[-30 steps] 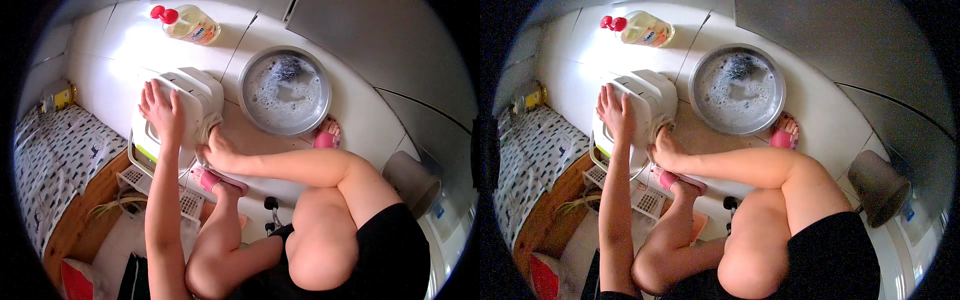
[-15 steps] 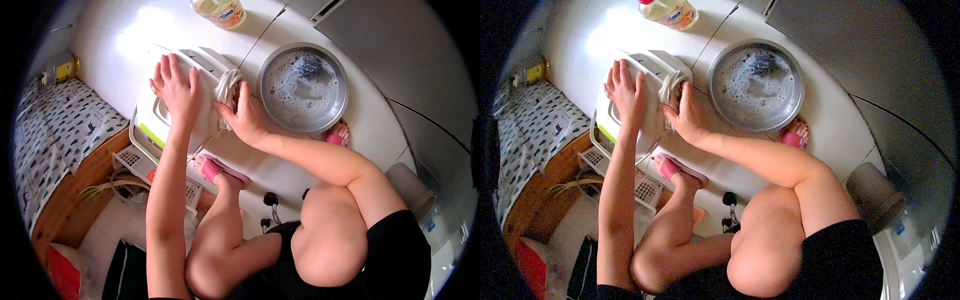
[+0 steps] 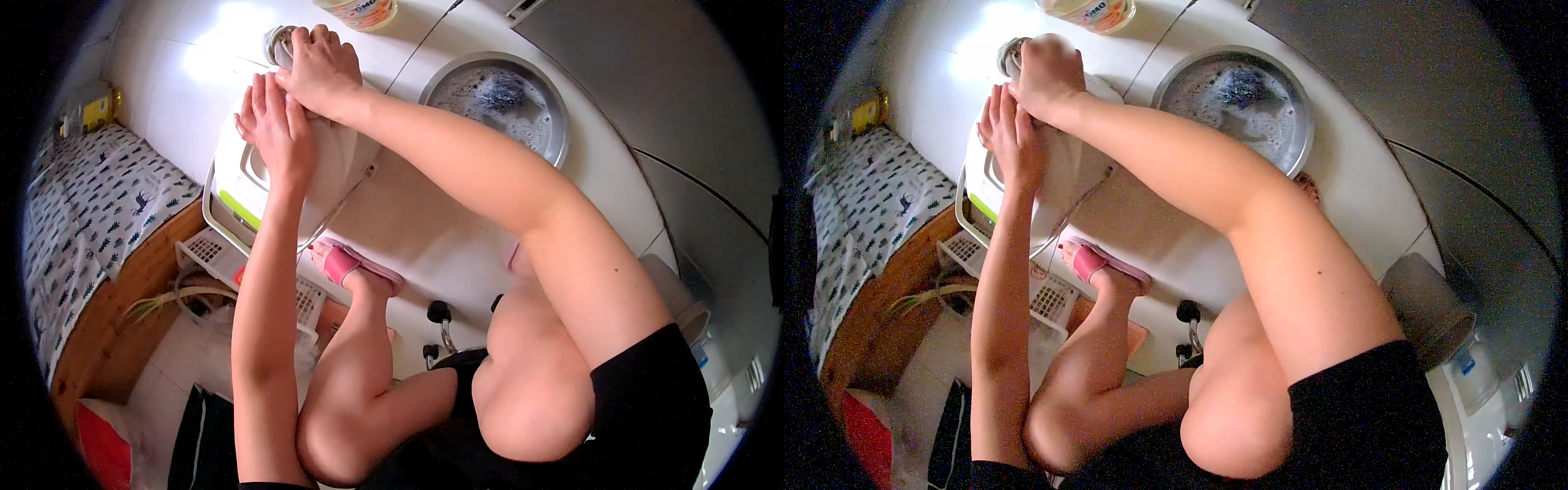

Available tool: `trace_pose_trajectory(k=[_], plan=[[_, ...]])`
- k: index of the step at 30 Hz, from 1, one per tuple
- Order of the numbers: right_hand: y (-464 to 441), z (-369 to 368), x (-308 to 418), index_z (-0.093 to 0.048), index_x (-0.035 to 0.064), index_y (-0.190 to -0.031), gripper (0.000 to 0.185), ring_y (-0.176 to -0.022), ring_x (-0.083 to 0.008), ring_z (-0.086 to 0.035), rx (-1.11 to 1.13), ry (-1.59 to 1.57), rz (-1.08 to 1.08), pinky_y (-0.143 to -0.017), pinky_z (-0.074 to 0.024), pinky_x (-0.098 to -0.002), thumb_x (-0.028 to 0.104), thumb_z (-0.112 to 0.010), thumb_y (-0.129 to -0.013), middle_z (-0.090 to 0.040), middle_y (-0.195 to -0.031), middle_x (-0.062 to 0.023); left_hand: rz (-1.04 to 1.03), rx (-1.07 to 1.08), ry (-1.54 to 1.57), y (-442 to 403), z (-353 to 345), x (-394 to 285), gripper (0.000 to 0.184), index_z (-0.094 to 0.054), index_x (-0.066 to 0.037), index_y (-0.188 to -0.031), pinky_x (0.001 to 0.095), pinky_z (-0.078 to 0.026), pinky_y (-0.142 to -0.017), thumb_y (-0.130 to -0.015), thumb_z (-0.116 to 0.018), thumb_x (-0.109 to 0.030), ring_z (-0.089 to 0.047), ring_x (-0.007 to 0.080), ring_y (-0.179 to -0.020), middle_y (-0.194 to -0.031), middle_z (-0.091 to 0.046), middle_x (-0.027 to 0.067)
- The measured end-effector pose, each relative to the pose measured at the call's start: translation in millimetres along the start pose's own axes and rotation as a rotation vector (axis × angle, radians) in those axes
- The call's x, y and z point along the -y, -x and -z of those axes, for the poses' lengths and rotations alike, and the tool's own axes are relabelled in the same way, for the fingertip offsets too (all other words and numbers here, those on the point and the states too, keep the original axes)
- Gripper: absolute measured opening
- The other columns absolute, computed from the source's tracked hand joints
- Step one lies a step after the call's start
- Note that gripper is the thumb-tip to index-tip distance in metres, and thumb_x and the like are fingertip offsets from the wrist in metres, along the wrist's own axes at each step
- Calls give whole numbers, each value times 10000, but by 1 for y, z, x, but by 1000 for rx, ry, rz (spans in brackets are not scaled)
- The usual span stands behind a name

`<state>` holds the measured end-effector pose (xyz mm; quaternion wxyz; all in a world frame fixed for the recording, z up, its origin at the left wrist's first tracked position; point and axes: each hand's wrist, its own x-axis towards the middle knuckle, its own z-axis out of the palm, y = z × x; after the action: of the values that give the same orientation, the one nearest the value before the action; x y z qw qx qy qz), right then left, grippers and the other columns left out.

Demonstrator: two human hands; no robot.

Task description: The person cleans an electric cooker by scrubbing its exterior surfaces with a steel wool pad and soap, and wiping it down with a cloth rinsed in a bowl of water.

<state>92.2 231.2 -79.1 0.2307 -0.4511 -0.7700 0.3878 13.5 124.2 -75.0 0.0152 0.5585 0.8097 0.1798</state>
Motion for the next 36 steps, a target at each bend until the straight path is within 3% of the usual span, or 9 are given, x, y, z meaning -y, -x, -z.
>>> trace_pose_trajectory(k=[6,8,11,16,19,23,27,30,36], plan=[[-10,-25,-14,-465,-59,-1238,497,-1088,-411,-575,-109,-243,-154,-973,-460,-480,211,-605,-845,-552,-1167,-298,15,-33,145,0,11,-11,498,-457,-77,-1435,464,-105,-1207,-999,-412,-312,-373,341,-1395,-1508,-434,150],[-13,-20,-23,-479,-30,-1258,479,-1078,-411,-592,-12,-332,-218,-961,-473,-477,163,-602,-837,-552,-1179,-294,28,-56,215,2,18,-15,434,-473,-48,-1388,458,-252,-1175,-971,-454,-169,-434,310,-1345,-1457,-461,147],[-3,0,-48,-683,144,-1184,381,-1131,-342,-608,109,-222,-132,-971,-475,-415,67,-560,-832,-646,-1180,-159,113,-127,510,3,23,-15,415,-489,-9,-1341,410,-409,-1092,-926,-469,-17,-451,253,-1319,-1404,-469,145],[4,25,-83,-682,118,-1225,516,-1095,-236,-653,141,-360,-326,-955,-479,-309,-59,-466,-792,-679,-1206,-150,9,-219,307,22,45,-28,436,-505,-17,-1293,458,-306,-1134,-857,-508,-13,-457,329,-1300,-1354,-508,178],[-4,6,-93,-646,118,-1286,513,-1055,-165,-629,9,-627,-82,-943,-466,-274,-26,-491,-819,-688,-1161,-98,-81,-198,270,48,51,-29,530,-505,-20,-1297,483,-296,-1113,-774,-578,18,-438,364,-1289,-1371,-493,205],[-21,-2,-54,-584,91,-1360,504,-1014,-117,-569,356,-925,-116,-949,-435,-239,36,-537,-861,-643,-1136,-42,-187,21,46,83,47,-46,681,-460,-103,-1412,539,-218,-1189,-797,-726,-226,-336,362,-1410,-1494,-383,178],[-44,0,-38,-419,104,-1489,889,-1165,-270,-601,699,-644,-182,-958,-513,-338,666,-585,-820,-587,-1298,-179,-241,28,-46,97,25,-32,749,-426,-128,-1465,566,-218,-1200,-815,-750,-310,-336,340,-1425,-1523,-376,153],[-39,-14,-46,-471,42,-1432,878,-1090,-246,-629,490,-477,-63,-945,-511,-329,609,-693,-800,-609,-1237,-178,-301,11,-53,96,26,-28,675,-469,-118,-1437,553,-269,-1184,-831,-723,-269,-389,344,-1392,-1489,-431,150],[-22,-17,-55,-599,22,-1229,619,-1013,-163,-616,472,-764,-115,-897,-491,-294,471,-745,-829,-665,-1097,-106,-280,-30,112,101,40,-12,572,-508,-96,-1399,534,-333,-1153,-838,-614,-111,-450,340,-1341,-1461,-460,149]])
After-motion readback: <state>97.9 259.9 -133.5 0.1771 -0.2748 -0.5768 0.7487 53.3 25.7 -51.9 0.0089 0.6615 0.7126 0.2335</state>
